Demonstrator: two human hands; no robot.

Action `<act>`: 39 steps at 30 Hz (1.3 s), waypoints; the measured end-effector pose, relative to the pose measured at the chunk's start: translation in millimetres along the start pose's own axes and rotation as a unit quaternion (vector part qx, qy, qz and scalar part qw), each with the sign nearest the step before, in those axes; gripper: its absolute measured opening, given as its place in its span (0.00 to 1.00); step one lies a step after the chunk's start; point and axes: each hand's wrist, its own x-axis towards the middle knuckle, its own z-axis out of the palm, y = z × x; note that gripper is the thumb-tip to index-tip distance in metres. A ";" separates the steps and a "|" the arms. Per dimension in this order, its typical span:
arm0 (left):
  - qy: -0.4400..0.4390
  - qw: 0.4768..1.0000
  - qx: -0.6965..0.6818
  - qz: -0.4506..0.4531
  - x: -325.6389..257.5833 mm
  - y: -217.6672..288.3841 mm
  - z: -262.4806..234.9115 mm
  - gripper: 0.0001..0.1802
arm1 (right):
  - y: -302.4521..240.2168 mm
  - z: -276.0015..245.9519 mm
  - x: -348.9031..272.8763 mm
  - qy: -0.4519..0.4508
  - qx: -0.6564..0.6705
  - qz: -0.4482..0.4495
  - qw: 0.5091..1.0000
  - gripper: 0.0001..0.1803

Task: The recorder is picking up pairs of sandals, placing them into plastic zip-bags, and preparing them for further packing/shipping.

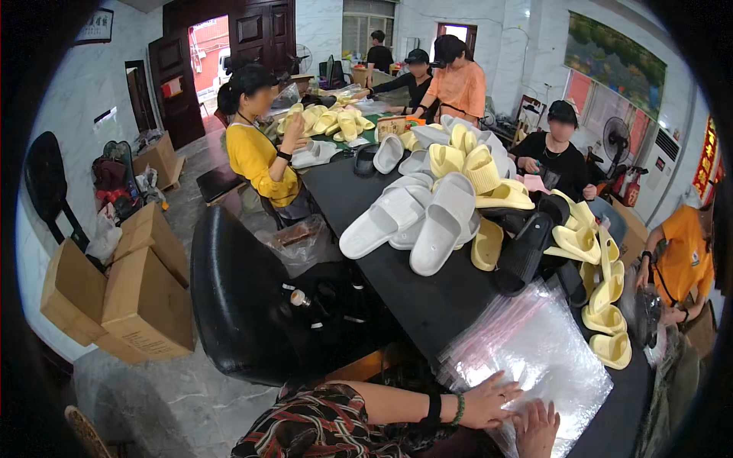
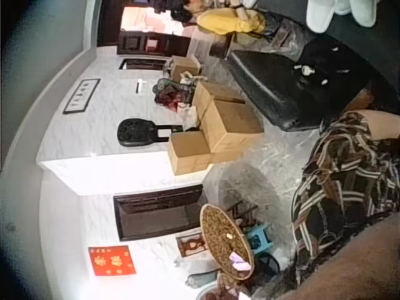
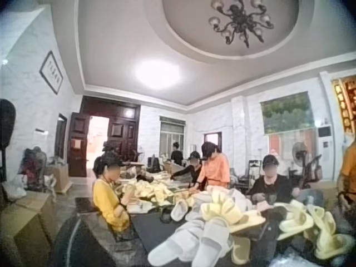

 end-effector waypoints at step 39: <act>0.002 0.988 0.134 0.074 58.5 68.3 19.0 0.29 | 61.5 69.6 -261.9 0.488 0.094 0.506 0.705 0.16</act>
